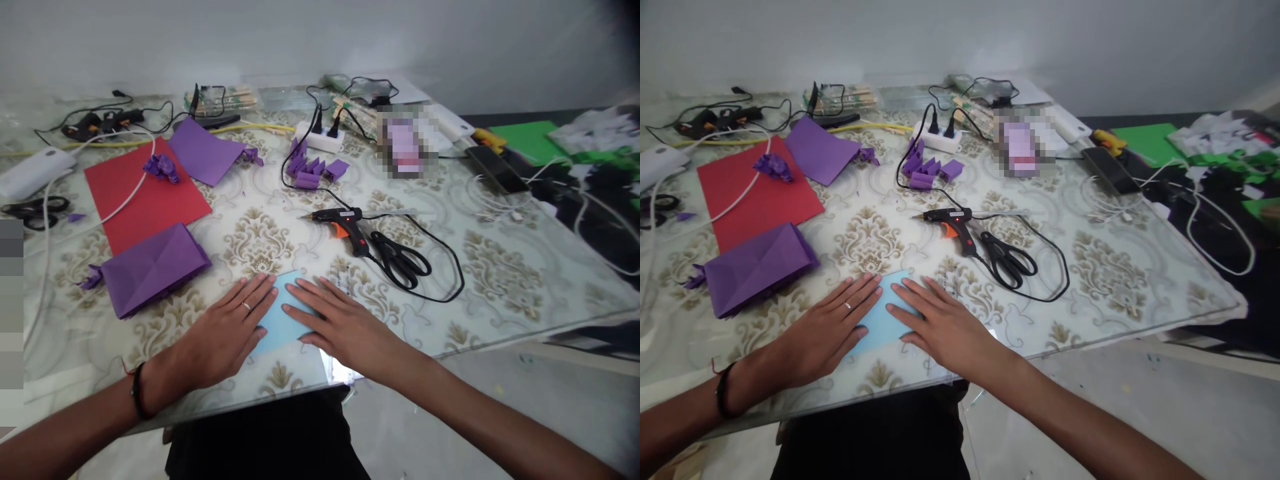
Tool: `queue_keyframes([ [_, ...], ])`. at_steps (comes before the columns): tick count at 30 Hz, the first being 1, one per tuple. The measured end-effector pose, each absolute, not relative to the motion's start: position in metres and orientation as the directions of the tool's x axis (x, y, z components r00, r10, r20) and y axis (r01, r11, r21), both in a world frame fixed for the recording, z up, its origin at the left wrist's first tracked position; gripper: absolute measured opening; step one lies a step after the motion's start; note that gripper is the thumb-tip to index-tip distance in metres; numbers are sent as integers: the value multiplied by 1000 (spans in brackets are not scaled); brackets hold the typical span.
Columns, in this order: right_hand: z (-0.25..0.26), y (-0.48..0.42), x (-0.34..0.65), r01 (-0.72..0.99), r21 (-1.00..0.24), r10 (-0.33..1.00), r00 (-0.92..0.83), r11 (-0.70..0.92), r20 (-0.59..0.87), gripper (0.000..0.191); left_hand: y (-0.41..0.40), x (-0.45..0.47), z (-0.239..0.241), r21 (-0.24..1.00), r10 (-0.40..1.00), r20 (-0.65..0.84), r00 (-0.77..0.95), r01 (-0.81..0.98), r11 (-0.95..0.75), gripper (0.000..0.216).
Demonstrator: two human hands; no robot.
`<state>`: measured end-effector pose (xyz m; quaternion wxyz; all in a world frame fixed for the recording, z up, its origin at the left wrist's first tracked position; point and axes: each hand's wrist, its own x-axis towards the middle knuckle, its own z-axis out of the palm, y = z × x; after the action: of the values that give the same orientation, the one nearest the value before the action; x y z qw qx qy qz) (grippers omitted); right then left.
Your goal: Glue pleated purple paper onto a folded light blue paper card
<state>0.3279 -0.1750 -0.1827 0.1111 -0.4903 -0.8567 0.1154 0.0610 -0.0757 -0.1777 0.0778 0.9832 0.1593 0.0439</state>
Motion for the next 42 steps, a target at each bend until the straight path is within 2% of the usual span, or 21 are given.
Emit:
queue_keyframes([
  [4,-182,-178,330,811,-317,866,-494,491,76,51,-76,60,-180,155,316,46,948,306,-939,62],
  [8,-172,-176,322,806,-393,891,-446,444,92,61,-77,59,-179,175,309,45,950,297,-939,65],
  [12,-169,-163,296,874,-348,940,-328,340,93,64,-77,60,-177,168,294,49,954,282,-944,66],
  [16,-182,-155,278,898,-310,948,-315,313,47,70,-77,62,-176,200,303,37,952,290,-936,69],
  [22,-194,-158,275,900,-328,956,-288,289,52,76,-84,52,-176,215,379,66,923,358,-909,72],
  [26,-190,-157,278,889,-351,953,-300,295,41,79,-85,35,-172,194,426,62,903,408,-892,74],
  [31,-181,-155,298,844,-386,915,-403,372,-1,73,-85,25,-168,178,440,37,897,427,-886,70],
  [42,-187,-164,321,863,-308,909,-417,401,15,84,-85,23,-171,194,472,24,881,459,-867,73],
])
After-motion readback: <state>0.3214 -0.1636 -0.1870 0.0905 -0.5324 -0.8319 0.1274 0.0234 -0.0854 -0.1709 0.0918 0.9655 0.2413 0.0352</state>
